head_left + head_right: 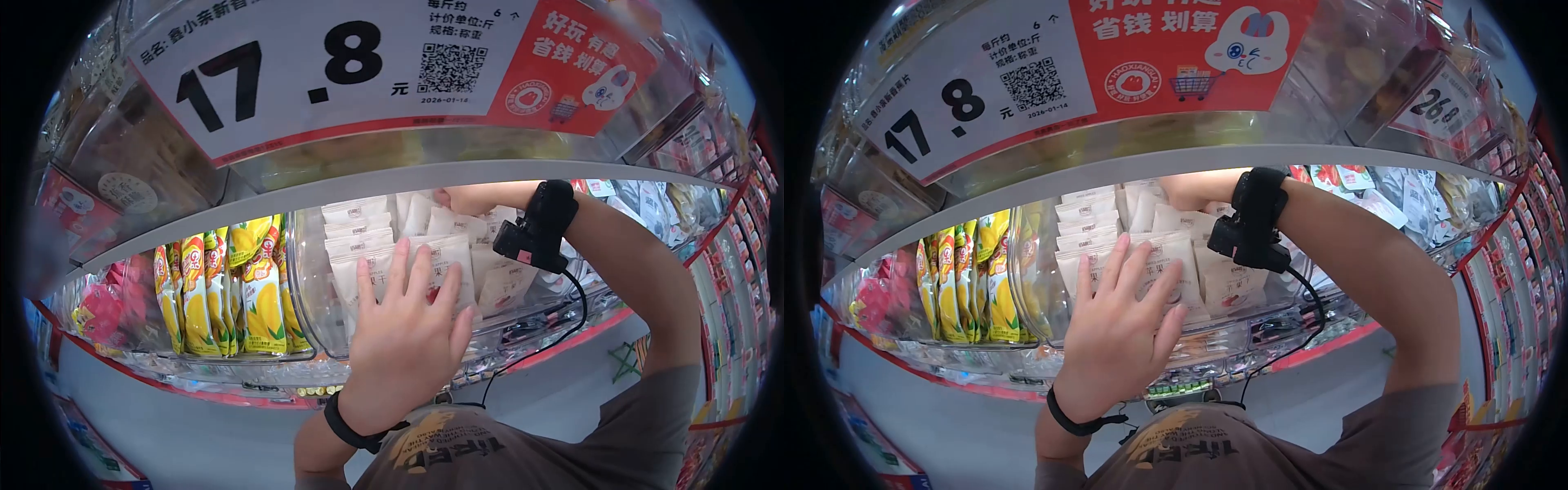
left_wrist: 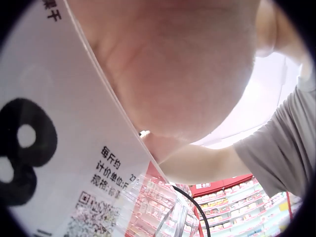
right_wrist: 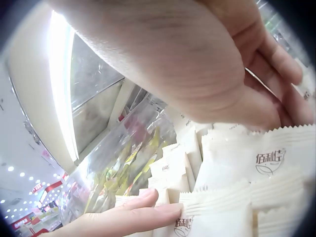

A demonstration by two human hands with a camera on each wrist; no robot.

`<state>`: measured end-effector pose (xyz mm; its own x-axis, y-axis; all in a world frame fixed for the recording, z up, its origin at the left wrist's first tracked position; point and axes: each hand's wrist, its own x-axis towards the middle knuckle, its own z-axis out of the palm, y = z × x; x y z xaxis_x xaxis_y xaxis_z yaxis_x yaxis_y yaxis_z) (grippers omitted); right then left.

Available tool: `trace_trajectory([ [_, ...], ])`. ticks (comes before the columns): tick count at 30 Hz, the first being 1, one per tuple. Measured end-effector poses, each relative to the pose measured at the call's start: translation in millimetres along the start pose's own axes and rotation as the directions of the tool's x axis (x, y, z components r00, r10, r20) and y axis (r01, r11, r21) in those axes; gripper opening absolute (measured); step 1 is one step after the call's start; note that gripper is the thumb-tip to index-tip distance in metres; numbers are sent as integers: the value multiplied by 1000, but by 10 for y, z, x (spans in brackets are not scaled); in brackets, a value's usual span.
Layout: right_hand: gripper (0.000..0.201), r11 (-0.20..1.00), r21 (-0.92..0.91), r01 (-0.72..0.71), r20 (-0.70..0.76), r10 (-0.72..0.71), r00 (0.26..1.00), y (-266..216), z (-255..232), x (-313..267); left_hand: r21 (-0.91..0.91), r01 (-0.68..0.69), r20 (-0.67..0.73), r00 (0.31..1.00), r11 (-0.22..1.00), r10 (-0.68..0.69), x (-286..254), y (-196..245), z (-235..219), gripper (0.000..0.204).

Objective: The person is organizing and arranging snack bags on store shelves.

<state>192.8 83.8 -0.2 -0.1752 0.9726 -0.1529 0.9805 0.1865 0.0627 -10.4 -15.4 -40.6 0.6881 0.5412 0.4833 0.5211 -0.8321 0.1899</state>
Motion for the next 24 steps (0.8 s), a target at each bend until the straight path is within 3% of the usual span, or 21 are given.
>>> trace_trajectory([
  [2,14,1000,-9,14,51,-14,999,5,-48,-30,-3,13,-9,1000,1000,-13,22,6,1,40],
  [7,15,996,66,62,15,-63,998,-21,-146,-171,-3,10,10,1000,1000,-10,50,-2,-4,39],
  [18,15,973,180,146,12,-151,989,-124,-94,-5,45,13,74,997,999,-17,18,-22,-39,36],
  [24,16,976,152,153,37,-160,986,-197,19,171,66,1,141,990,998,-11,15,-17,-101,36],
])
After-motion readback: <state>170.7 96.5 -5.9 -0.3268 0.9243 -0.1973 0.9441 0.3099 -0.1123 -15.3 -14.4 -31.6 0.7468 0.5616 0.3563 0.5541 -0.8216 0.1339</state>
